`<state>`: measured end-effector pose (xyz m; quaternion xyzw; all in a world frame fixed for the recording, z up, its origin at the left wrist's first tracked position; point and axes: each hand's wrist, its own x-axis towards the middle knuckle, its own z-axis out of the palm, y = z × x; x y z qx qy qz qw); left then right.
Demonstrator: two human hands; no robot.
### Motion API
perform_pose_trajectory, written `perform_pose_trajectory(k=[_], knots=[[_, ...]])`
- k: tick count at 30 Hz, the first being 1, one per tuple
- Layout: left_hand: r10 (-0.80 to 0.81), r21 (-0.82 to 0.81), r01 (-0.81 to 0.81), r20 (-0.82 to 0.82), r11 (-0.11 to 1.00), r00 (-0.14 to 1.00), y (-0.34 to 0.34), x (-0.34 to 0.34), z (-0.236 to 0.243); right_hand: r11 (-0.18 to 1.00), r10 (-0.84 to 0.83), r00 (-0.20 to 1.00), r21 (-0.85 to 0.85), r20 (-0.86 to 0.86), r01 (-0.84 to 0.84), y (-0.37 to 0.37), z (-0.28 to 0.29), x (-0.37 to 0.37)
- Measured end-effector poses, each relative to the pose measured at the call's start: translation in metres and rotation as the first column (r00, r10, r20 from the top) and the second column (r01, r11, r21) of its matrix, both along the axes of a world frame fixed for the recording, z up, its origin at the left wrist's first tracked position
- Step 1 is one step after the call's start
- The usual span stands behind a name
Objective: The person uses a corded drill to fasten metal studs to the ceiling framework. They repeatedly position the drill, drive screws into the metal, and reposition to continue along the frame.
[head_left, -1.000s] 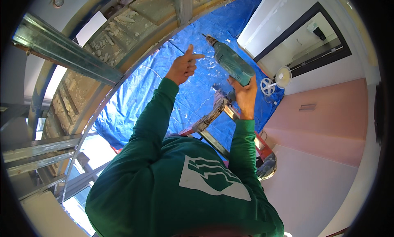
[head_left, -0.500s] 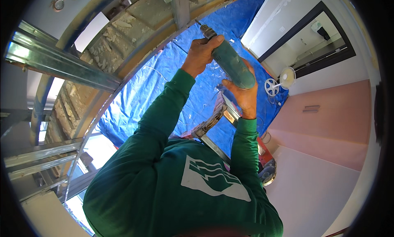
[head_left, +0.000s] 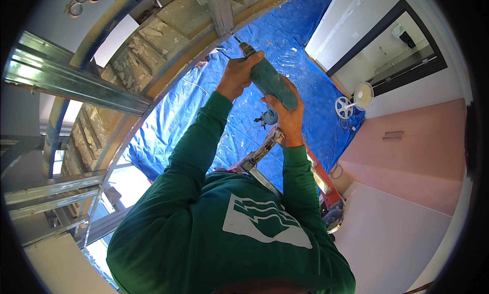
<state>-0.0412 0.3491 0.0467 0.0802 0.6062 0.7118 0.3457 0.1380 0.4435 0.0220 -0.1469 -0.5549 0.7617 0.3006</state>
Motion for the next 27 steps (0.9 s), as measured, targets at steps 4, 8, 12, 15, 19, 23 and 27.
perform_pose_trajectory(k=[4, 8, 12, 15, 19, 23, 27], knots=[[0.003, 0.049, -0.004, 0.014, 0.999, 1.000, 0.002, 0.001, 0.006, 1.000, -0.022, 0.999, 0.020, 0.040, 0.021, 0.001, 0.012, 0.001], [-0.006, 0.061, 0.006, 0.012, 0.998, 1.000, 0.001, -0.002, 0.011, 0.999, -0.027, 0.998, 0.044, 0.048, 0.025, 0.000, 0.018, -0.003], [-0.010, 0.077, 0.009, 0.015, 0.997, 1.000, 0.001, -0.002, 0.012, 1.000, -0.017, 0.999, 0.019, 0.032, 0.017, 0.001, 0.023, -0.002], [-0.010, 0.076, 0.010, 0.006, 0.997, 1.000, 0.002, -0.001, 0.012, 1.000, -0.009, 0.999, 0.017, 0.051, 0.008, 0.001, 0.024, -0.001], [-0.002, 0.050, 0.003, -0.016, 0.999, 1.000, 0.003, -0.003, 0.010, 1.000, 0.012, 0.999, -0.009, 0.038, -0.012, 0.005, 0.023, -0.004], [-0.002, 0.169, -0.013, 0.084, 0.985, 0.996, 0.002, -0.003, 0.004, 0.958, 0.123, 0.985, -0.274, 0.117, -0.087, 0.029, 0.027, -0.004], [0.229, 0.385, -0.339, 0.303, 0.858, 0.925, 0.004, -0.004, -0.004, 0.996, 0.070, 0.990, -0.070, 0.125, -0.061, 0.033, 0.024, -0.008]])
